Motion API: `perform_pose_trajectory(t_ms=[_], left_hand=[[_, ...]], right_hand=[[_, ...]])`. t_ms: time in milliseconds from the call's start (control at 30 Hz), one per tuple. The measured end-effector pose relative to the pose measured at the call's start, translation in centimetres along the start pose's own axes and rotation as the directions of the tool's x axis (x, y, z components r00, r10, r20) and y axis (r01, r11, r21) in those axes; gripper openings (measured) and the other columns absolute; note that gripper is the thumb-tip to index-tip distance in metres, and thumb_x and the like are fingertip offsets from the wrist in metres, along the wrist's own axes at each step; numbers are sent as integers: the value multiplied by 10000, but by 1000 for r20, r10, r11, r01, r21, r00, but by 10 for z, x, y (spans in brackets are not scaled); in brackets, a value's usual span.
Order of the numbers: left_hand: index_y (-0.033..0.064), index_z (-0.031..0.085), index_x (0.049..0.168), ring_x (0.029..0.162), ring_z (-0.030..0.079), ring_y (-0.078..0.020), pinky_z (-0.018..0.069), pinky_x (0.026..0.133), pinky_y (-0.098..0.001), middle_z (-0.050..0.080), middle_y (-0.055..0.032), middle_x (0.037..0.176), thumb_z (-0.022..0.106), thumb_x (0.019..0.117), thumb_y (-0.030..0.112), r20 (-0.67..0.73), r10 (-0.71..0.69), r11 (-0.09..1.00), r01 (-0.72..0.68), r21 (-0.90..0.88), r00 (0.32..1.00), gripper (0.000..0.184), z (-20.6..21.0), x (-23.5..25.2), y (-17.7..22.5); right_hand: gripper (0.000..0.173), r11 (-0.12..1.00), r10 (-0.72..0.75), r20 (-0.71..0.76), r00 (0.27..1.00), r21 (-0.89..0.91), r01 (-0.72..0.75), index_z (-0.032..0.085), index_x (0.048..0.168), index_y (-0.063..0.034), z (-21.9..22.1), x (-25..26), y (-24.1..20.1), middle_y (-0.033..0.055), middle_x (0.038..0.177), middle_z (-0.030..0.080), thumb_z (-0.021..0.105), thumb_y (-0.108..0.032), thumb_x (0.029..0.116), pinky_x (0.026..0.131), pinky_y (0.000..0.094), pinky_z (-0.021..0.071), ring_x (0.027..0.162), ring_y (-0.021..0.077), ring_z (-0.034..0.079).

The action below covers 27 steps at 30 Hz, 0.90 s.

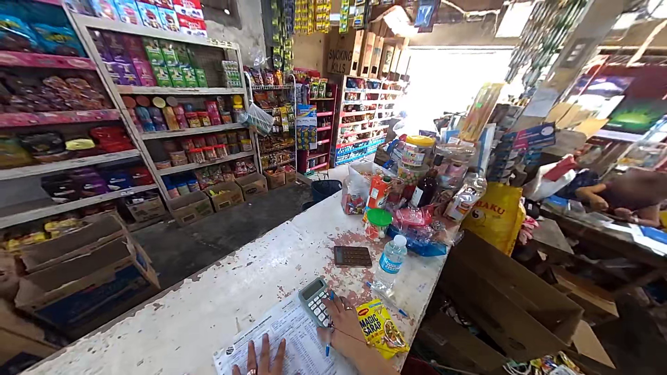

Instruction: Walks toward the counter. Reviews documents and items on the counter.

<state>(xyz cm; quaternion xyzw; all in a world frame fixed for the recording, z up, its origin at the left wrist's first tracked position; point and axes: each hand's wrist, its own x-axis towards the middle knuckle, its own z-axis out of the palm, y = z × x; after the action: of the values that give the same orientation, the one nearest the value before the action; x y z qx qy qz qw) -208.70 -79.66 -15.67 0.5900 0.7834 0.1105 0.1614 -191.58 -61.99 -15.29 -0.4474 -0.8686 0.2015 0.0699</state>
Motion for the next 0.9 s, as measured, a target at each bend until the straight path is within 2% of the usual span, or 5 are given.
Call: perform_pose_trajectory(t_ms=[233,300,433,733,900], left_hand=[[78,339,1600,1524,99,-562,83,1140,-798,200,-263,1669,511,1013,572,-144,-198,980,196,-29,969,787,-24,36,-52],[42,370,1577,1507,233,-527,200,1155,-738,333,-258,1621,492,1051,483,-136,-212,977,207,-49,968,697,-28,42,-64],[21,553,1451,1342,487,-513,428,1031,-668,555,-267,1432,609,1016,241,-169,-160,987,154,-45,973,491,-36,52,-77],[26,673,1277,1235,577,-433,449,1050,-574,629,-252,1282,727,930,166,97,-189,974,199,-107,977,378,-53,86,-84],[29,637,1312,1171,616,-412,498,989,-554,583,-266,1324,702,943,158,135,-193,966,212,-150,972,397,-53,89,-76]], right_hand=[[723,999,-32,-79,996,33,35,454,1558,-178,5,-4,3,135,1648,354,661,-480,935,1204,577,259,1493,414,338],[716,999,-21,-71,997,42,24,450,1560,-178,3,-4,3,132,1649,352,659,-469,941,1211,581,238,1499,416,326],[697,997,2,-122,992,76,8,475,1545,-178,6,-2,9,141,1636,375,668,-464,940,1205,616,229,1505,444,303],[680,988,-63,-220,974,126,93,535,1500,-133,9,-4,11,155,1612,412,690,-445,916,1177,640,261,1472,467,354],[668,984,-70,-250,966,141,108,555,1483,-127,12,-3,15,152,1599,434,708,-419,902,1162,652,282,1461,480,368]])
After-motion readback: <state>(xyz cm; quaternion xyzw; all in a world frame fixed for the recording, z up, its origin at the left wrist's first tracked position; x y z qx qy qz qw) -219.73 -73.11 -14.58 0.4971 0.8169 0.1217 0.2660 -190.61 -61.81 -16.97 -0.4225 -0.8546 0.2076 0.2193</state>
